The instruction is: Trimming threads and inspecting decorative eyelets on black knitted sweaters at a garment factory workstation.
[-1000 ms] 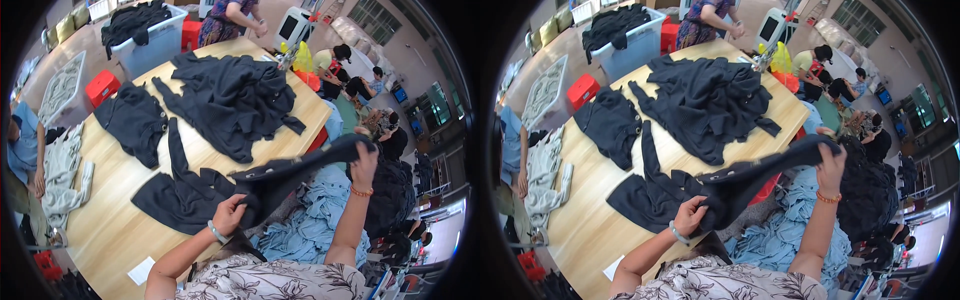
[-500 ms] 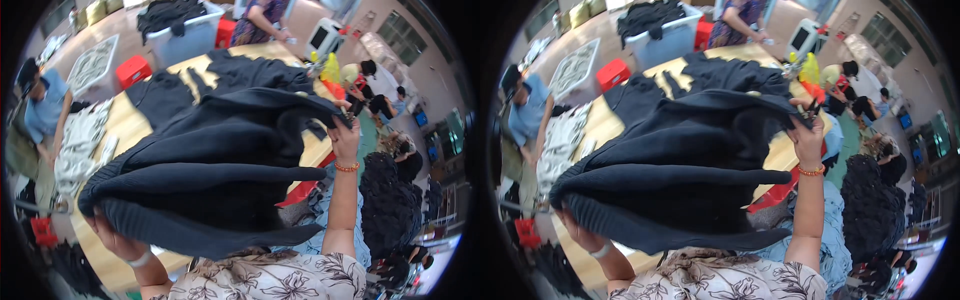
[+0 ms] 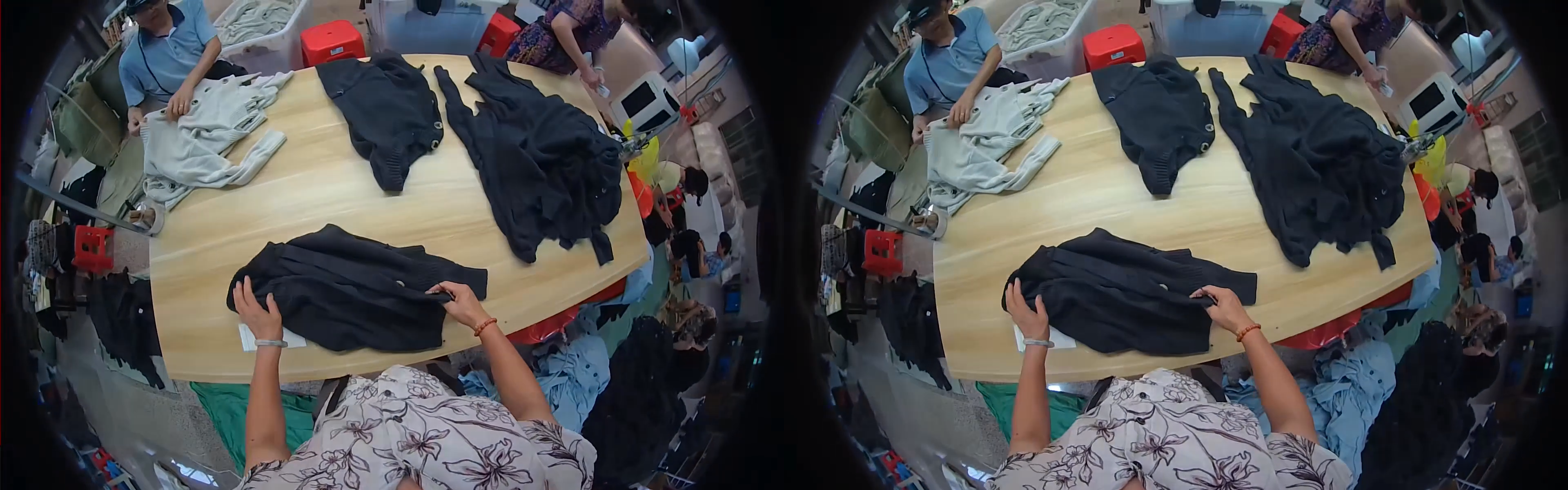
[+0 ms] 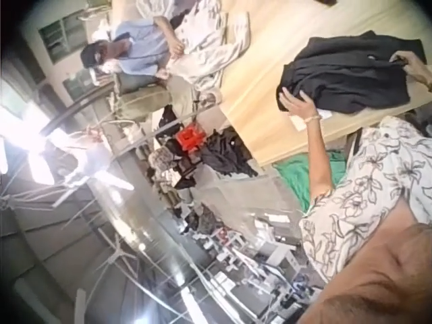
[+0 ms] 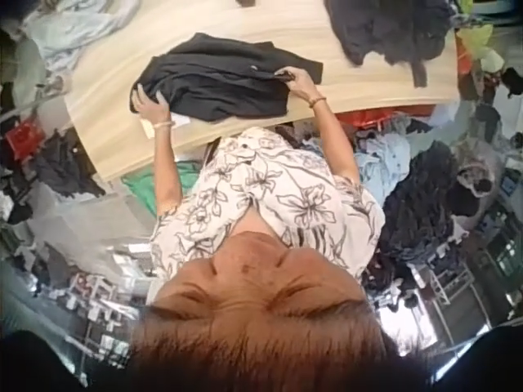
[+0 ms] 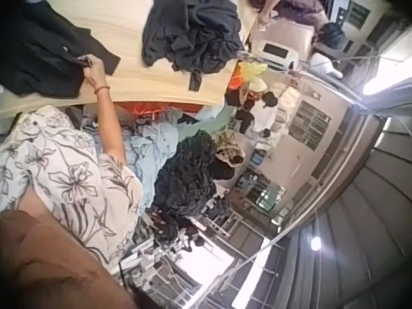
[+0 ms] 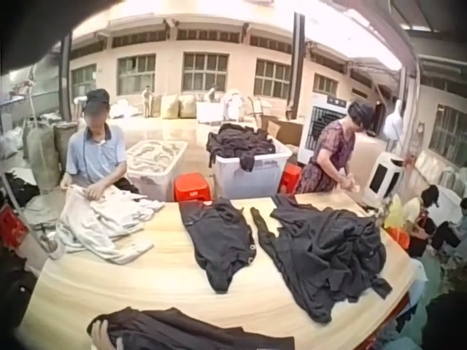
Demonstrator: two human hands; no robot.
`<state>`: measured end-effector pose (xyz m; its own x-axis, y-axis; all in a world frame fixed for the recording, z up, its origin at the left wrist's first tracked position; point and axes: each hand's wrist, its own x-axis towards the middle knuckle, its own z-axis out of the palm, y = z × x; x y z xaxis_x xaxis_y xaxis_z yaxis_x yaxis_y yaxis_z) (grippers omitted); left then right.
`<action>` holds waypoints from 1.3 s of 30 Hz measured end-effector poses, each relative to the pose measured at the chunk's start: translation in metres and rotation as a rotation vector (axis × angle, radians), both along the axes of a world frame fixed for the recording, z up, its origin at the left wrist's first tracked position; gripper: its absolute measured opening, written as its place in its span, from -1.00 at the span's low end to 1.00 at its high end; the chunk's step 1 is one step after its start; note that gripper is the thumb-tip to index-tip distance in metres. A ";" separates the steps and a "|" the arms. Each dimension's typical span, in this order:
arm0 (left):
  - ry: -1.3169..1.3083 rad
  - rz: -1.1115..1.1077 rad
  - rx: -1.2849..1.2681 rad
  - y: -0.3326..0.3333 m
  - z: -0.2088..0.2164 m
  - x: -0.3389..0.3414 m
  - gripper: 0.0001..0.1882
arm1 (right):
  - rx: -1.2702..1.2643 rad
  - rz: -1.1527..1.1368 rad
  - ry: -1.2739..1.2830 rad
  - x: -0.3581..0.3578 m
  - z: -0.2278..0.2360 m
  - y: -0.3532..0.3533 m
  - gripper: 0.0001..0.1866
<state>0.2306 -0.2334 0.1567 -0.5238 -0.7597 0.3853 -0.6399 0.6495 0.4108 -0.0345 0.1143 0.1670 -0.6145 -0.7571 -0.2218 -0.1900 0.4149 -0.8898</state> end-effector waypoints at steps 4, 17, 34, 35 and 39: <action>-0.281 -0.395 -0.030 -0.031 0.022 -0.060 -0.24 | 0.165 0.004 0.001 -0.016 0.027 -0.003 -0.73; -0.310 -0.698 -0.096 -0.053 -0.008 -0.055 -0.85 | 0.413 0.240 0.188 0.017 0.008 0.042 -0.66; -0.797 -0.128 0.096 0.085 0.031 -0.042 -0.79 | -0.138 -0.936 0.660 -0.325 0.083 0.129 -0.73; -0.783 -0.184 0.208 0.098 0.038 -0.061 -0.79 | -0.092 -0.971 0.744 -0.348 0.091 0.128 -0.63; -0.495 -0.474 0.623 0.157 0.027 -0.136 -0.73 | 0.124 -0.959 0.805 -0.418 0.099 0.154 -0.22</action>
<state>0.0950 -0.0769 0.1841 -0.8284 -0.4191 -0.3716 -0.5598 0.6418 0.5242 -0.4528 0.2684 0.2665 -0.8987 0.0668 0.4335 -0.2363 0.7590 -0.6067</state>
